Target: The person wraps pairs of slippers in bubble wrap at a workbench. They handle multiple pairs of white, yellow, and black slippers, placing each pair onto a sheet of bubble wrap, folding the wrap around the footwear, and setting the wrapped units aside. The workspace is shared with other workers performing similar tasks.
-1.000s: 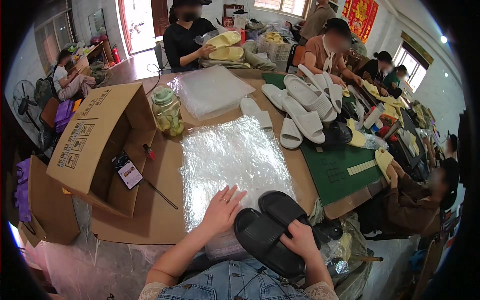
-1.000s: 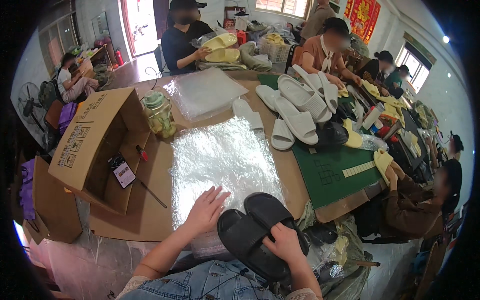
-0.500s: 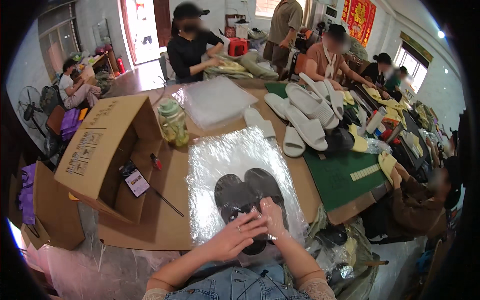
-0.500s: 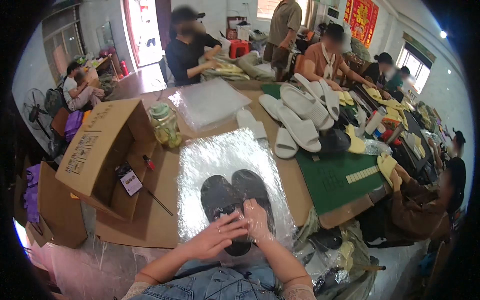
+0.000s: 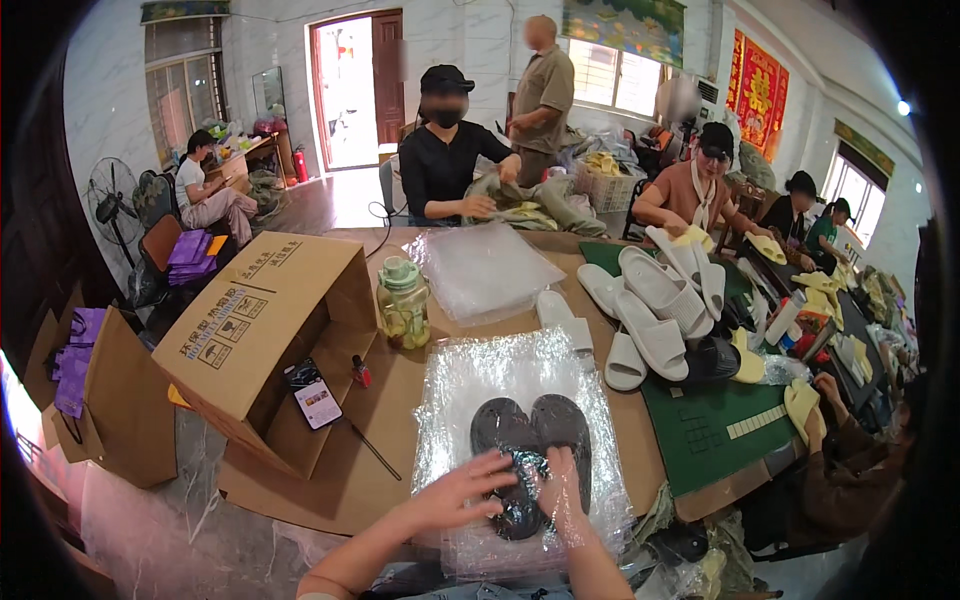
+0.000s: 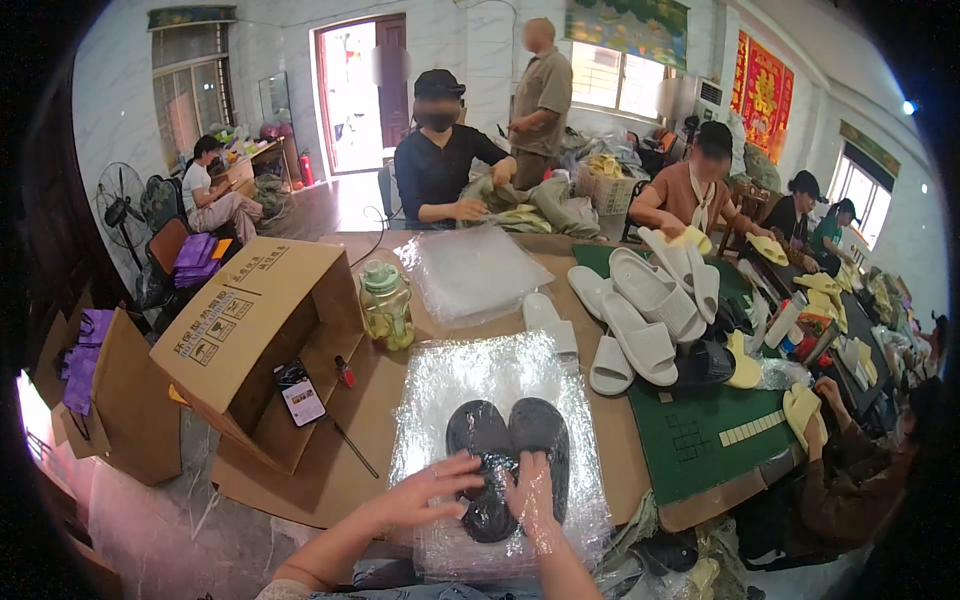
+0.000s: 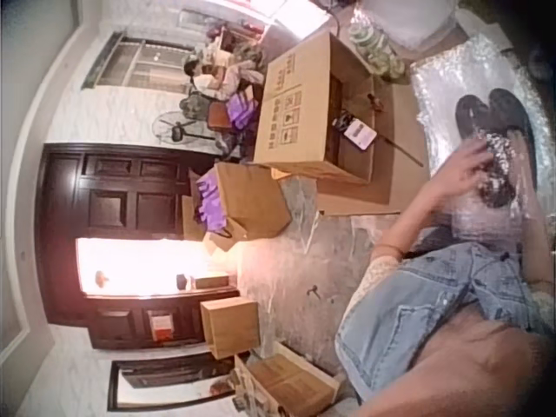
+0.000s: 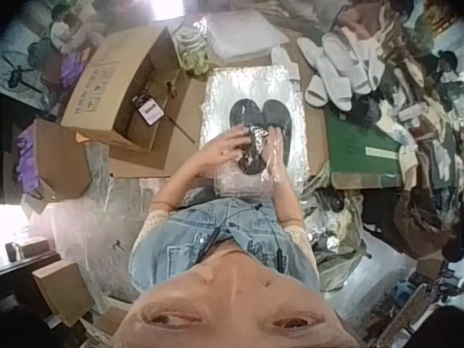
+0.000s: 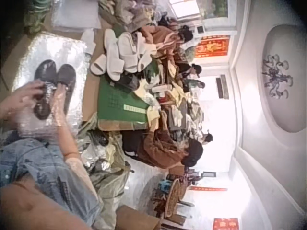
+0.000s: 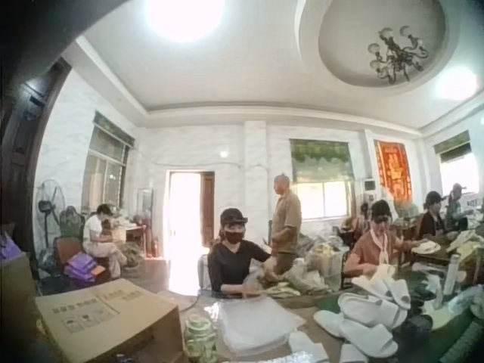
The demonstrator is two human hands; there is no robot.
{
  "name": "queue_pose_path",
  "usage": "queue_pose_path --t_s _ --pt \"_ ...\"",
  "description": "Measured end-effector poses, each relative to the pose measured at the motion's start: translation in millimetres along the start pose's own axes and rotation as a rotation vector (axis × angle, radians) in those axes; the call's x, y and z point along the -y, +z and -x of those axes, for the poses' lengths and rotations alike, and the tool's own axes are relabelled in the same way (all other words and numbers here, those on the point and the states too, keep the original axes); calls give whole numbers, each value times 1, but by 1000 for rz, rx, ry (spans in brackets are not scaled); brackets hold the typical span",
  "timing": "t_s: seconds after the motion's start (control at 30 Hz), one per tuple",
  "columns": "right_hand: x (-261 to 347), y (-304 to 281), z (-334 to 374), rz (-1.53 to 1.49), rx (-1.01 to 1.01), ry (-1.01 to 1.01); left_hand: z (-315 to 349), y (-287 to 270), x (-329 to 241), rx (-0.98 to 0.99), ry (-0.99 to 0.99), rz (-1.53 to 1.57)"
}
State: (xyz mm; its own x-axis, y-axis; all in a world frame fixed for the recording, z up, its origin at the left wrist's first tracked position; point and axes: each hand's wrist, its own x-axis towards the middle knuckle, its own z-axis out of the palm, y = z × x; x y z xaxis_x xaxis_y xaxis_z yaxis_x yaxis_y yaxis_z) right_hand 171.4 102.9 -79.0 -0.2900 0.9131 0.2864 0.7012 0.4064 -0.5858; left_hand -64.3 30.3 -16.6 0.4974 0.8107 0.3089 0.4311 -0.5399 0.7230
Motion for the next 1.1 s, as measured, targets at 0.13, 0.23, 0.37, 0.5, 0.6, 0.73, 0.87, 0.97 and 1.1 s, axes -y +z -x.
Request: queue_pose_path --t_s 0.13,0.23,0.37,0.5,0.6,0.73,0.87,0.97,1.1 --pt "1 5 11 -85 -140 -73 -25 3 43 -259 -30 -221" --pt "-2 11 14 -131 -194 -87 -30 11 67 -262 -89 -240" --pt "5 8 14 -174 -279 -125 -23 25 81 -379 -105 -66" --pt "3 9 15 -172 -294 -111 -22 25 82 -378 -110 -56" --pt "7 7 15 -205 -274 -99 -21 25 83 -375 -117 -37" --pt "3 8 15 -179 -270 -97 -22 24 82 -371 -115 -57" --pt "4 8 15 -174 -268 -94 -23 23 81 -383 -110 -59" --pt "6 6 14 -166 -255 -91 -23 23 79 -407 -89 -72" --pt "6 6 13 -154 -262 -90 -23 22 78 -412 -88 -70"
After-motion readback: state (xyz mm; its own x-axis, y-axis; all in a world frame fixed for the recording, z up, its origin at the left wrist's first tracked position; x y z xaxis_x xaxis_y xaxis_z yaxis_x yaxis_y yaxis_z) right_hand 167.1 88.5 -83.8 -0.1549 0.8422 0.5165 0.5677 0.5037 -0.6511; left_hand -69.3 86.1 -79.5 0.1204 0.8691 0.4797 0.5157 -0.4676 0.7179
